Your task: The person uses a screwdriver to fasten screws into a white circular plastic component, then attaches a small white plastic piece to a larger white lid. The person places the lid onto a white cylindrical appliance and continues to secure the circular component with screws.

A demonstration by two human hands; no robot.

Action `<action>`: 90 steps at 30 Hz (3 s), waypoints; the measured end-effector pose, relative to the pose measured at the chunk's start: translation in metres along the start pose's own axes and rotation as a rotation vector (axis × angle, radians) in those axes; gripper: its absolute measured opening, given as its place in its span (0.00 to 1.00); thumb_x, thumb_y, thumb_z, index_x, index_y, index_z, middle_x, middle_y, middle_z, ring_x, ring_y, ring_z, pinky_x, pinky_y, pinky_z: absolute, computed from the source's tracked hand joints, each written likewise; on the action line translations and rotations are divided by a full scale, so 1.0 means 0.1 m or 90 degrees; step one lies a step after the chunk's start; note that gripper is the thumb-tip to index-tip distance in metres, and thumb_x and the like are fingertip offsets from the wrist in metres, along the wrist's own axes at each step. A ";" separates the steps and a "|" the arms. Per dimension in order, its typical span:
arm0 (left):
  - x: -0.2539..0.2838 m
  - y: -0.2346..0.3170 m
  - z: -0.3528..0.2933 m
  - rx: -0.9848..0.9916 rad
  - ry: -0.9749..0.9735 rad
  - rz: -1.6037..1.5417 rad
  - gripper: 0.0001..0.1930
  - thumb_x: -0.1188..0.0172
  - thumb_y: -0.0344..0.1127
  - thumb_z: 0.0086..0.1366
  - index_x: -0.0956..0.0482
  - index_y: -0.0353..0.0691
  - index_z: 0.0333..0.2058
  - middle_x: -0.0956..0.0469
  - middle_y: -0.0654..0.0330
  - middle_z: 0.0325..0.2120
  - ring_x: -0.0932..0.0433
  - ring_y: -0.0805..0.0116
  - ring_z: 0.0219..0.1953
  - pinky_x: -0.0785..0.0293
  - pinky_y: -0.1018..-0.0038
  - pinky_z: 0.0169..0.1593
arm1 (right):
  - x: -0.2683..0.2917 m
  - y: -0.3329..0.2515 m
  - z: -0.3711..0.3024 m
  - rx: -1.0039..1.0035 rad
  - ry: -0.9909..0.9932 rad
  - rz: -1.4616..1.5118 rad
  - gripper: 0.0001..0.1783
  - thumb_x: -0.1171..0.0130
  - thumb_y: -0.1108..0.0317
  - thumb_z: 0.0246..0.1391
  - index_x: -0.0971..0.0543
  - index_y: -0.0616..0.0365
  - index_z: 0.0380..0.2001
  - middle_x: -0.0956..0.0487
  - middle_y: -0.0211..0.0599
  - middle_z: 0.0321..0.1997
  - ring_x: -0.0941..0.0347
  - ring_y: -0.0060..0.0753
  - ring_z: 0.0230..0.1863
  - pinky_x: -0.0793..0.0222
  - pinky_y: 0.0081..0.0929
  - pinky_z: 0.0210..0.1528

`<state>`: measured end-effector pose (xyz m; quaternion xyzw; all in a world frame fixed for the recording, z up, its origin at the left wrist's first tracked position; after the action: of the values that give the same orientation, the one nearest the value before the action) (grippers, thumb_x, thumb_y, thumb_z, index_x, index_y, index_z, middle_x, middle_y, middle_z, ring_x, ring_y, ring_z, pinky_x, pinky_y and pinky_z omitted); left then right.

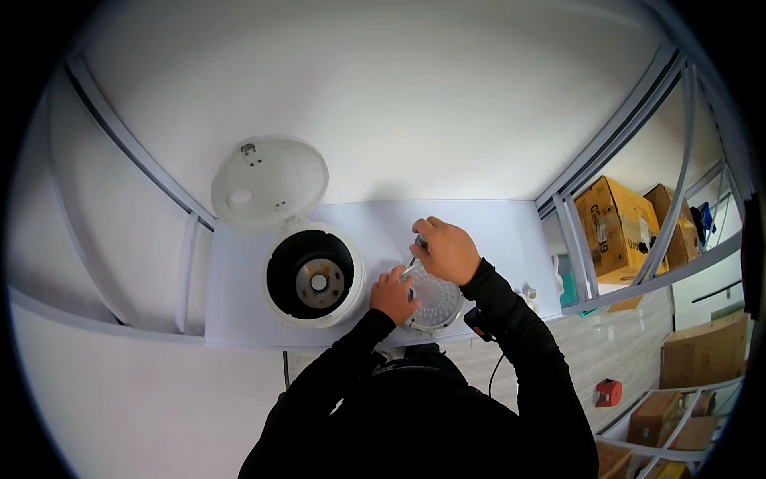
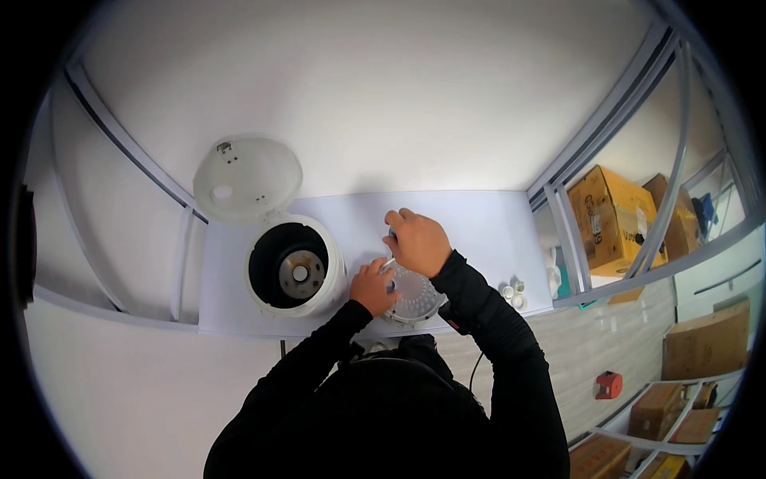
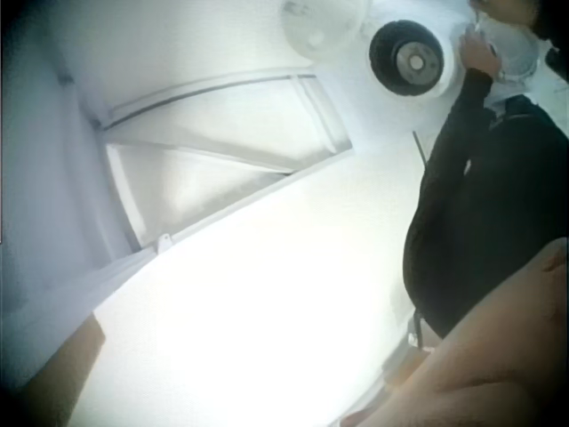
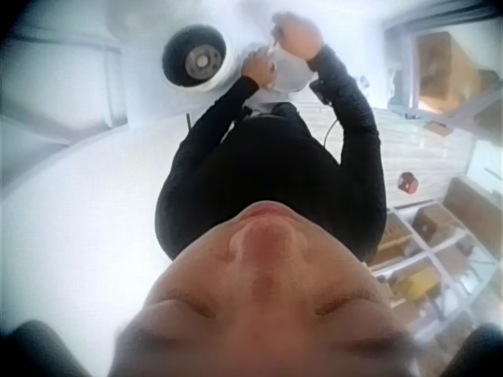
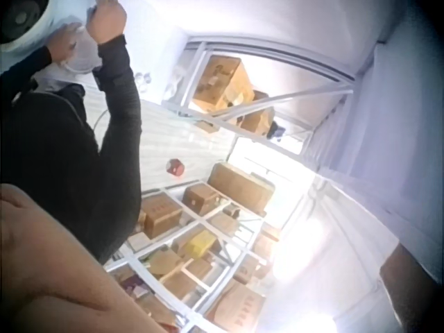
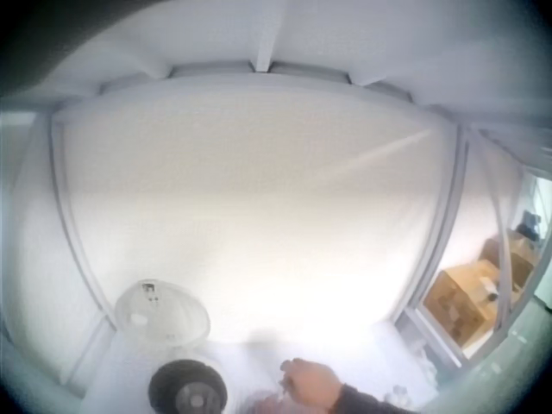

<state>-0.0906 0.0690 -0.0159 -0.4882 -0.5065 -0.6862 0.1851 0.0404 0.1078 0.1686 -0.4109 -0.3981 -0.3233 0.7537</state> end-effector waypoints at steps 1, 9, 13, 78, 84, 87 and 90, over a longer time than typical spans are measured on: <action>0.00 0.00 -0.01 0.002 -0.001 -0.001 0.31 0.27 0.49 0.54 0.17 0.45 0.56 0.32 0.59 0.65 0.31 0.50 0.62 0.28 0.51 0.58 | 0.00 -0.01 0.01 -0.006 0.003 -0.015 0.17 0.28 0.65 0.53 0.23 0.61 0.41 0.20 0.46 0.30 0.20 0.55 0.29 0.24 0.45 0.33; 0.01 0.01 -0.01 -0.003 0.007 -0.007 0.31 0.27 0.49 0.53 0.18 0.46 0.56 0.32 0.59 0.65 0.31 0.50 0.62 0.28 0.51 0.58 | -0.04 0.02 0.05 -0.067 0.029 -0.035 0.18 0.27 0.63 0.53 0.23 0.62 0.40 0.19 0.48 0.32 0.19 0.55 0.29 0.23 0.44 0.31; 0.00 -0.02 -0.01 -0.005 0.012 -0.016 0.32 0.26 0.49 0.53 0.18 0.46 0.56 0.32 0.59 0.65 0.31 0.50 0.63 0.28 0.50 0.58 | -0.01 0.02 0.03 -0.103 0.038 -0.021 0.18 0.28 0.64 0.54 0.22 0.63 0.41 0.18 0.50 0.33 0.18 0.54 0.30 0.23 0.44 0.32; -0.24 1.36 -0.37 0.195 0.075 -0.919 0.15 0.44 0.44 0.79 0.22 0.35 0.41 0.20 0.62 0.32 0.25 0.76 0.31 0.25 0.76 0.37 | 1.06 0.60 -3.08 -0.289 0.433 0.574 0.15 0.34 0.69 0.67 0.27 0.62 0.50 0.19 0.42 0.50 0.22 0.28 0.48 0.22 0.29 0.51; -0.58 1.89 -0.61 0.172 0.098 -1.010 0.16 0.47 0.45 0.81 0.25 0.38 0.38 0.23 0.63 0.30 0.27 0.74 0.30 0.26 0.73 0.37 | 1.37 0.59 -3.67 -0.252 0.436 0.579 0.14 0.35 0.72 0.66 0.27 0.61 0.50 0.19 0.40 0.49 0.24 0.26 0.49 0.27 0.26 0.52; -0.66 2.14 -0.75 0.109 0.004 -0.989 0.15 0.48 0.45 0.81 0.25 0.40 0.39 0.24 0.62 0.29 0.25 0.71 0.31 0.24 0.70 0.39 | 1.50 0.58 -3.94 -0.244 0.433 0.586 0.14 0.35 0.72 0.66 0.27 0.61 0.50 0.19 0.40 0.49 0.24 0.26 0.49 0.27 0.26 0.53; -0.66 2.40 -0.88 0.097 0.003 -0.995 0.14 0.48 0.43 0.81 0.25 0.39 0.39 0.24 0.61 0.29 0.24 0.70 0.32 0.23 0.69 0.40 | 1.62 0.61 -4.19 -0.240 0.446 0.583 0.14 0.35 0.72 0.66 0.28 0.61 0.50 0.19 0.40 0.49 0.24 0.26 0.48 0.26 0.26 0.52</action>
<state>0.0761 -0.1245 0.0498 0.0255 -0.7485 -0.5818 -0.3173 0.3067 -0.2582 0.1425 -0.5359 0.1547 -0.1472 0.8168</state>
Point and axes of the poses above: each hand's wrist, its own z-axis towards the middle knuckle, its own x-axis out of the back of the hand, y = z × x, the point moved 5 cm from there along z, towards the middle knuckle
